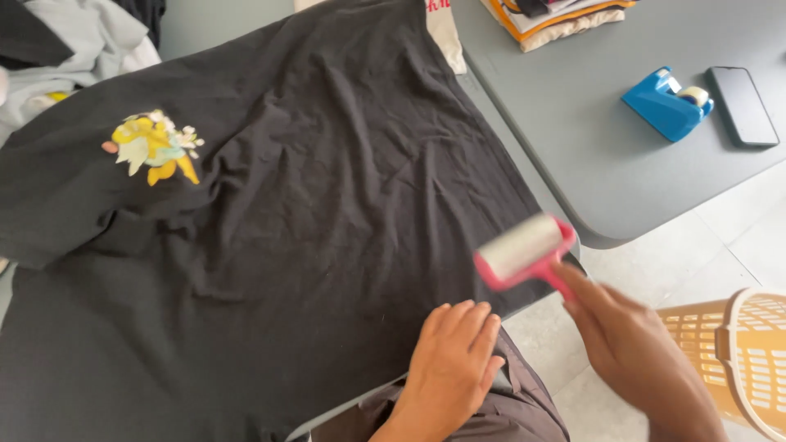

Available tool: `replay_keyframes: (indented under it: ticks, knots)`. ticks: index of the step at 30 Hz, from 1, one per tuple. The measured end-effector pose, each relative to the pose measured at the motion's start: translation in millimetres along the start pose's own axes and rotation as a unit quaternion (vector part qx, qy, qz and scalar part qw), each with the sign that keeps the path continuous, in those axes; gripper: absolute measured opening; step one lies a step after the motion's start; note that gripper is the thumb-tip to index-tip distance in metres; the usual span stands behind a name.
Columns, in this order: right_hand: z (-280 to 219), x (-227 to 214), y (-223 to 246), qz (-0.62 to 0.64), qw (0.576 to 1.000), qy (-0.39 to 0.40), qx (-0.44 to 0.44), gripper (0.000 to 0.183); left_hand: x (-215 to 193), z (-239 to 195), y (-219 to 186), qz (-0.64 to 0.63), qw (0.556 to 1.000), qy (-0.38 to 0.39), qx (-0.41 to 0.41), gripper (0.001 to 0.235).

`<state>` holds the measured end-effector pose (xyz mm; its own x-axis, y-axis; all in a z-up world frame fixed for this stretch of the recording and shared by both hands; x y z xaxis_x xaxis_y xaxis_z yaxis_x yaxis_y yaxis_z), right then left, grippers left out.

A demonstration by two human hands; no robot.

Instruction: Using a lint roller and a scouring pad to remove lint and debris from a black t-shirt laid flat on a table.

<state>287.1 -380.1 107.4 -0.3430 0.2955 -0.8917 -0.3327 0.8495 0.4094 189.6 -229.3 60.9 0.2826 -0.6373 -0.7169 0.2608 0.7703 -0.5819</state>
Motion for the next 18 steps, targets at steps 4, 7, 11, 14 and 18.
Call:
replay_keyframes:
  ticks: [4,7,11,14,18]
  knots:
    - [-7,31,-36,-0.024,0.997,0.041,0.063,0.057,25,-2,4,0.046,0.999,-0.003,0.029,0.051]
    - [31,33,-19,0.021,0.999,-0.008,0.031,0.054,29,-6,8,0.012,1.0,0.018,0.022,0.044]
    - [135,23,32,0.013,0.994,-0.052,-0.094,0.037,23,-2,6,0.014,0.999,0.024,0.021,0.034]
    - [230,28,44,0.0,0.969,-0.12,-0.214,0.023,17,-3,4,-0.031,0.999,0.041,0.002,0.034]
    - [272,10,51,0.039,0.969,-0.132,-0.205,0.045,15,-5,5,-0.028,0.999,0.044,-0.011,0.046]
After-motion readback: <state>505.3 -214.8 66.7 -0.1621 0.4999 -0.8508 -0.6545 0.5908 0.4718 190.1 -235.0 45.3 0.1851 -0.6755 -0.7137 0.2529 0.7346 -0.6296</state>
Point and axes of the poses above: each hand's wrist, its own z-axis towards the middle knuckle, its own x-axis out of the palm, y = z × x, the point moved 8 cm from there along z, towards the middle knuckle, and after that the axes turned 11 degrees about -x, right-handed, at the moved point
